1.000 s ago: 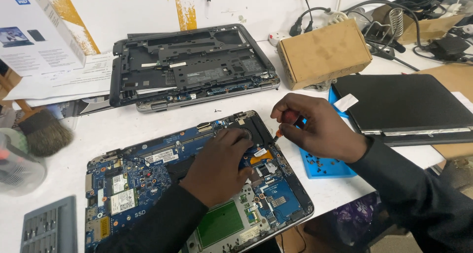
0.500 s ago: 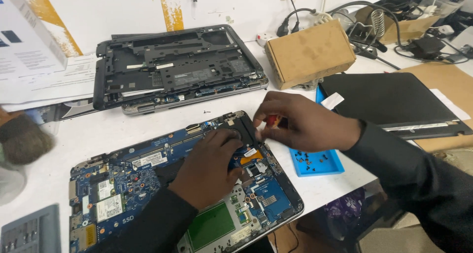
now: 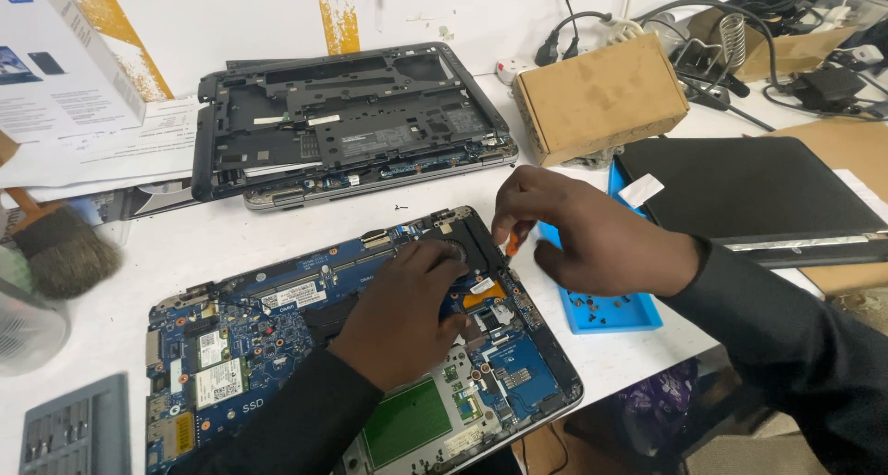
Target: The person is disassembling a laptop, specifically prying up internal components and disconnecting ribbon cables from the motherboard using a small screwdriver.
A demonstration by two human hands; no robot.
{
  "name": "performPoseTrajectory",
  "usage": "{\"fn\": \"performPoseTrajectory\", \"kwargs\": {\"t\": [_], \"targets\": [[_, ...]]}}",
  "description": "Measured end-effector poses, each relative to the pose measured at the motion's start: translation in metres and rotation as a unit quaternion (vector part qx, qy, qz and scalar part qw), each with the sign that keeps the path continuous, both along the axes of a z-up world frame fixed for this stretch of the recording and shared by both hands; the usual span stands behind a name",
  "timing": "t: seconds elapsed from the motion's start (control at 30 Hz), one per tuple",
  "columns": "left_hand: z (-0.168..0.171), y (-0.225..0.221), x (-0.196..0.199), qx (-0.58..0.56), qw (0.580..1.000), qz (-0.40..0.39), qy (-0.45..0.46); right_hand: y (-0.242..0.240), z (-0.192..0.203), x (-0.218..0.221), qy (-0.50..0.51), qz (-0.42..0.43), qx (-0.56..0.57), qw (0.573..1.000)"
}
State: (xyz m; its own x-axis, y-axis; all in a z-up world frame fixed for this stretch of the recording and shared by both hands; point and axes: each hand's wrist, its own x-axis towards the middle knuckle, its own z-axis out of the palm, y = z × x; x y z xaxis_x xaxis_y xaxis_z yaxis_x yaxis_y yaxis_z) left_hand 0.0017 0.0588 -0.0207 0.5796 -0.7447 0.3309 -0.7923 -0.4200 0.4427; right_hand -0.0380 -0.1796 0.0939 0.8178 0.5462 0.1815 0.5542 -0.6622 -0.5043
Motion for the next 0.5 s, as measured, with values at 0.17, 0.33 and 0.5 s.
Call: {"fn": "performPoseTrajectory", "kwargs": {"t": [0.17, 0.33, 0.5], "targets": [[-0.0009, -0.0006, 0.0003, 0.018, 1.000, 0.010, 0.016, 0.0040, -0.0019, 0.0004, -0.090, -0.028, -0.044, 0.995], [-0.0006, 0.0002, -0.0004, 0.011, 1.000, 0.006, 0.009, 0.0049, 0.0021, -0.0005, -0.045, -0.016, -0.036, 0.998], [-0.0018, -0.0002, -0.0005, 0.020, 1.000, 0.014, 0.006, 0.0041, 0.0016, -0.0020, -0.046, 0.005, -0.007, 0.999]]}}
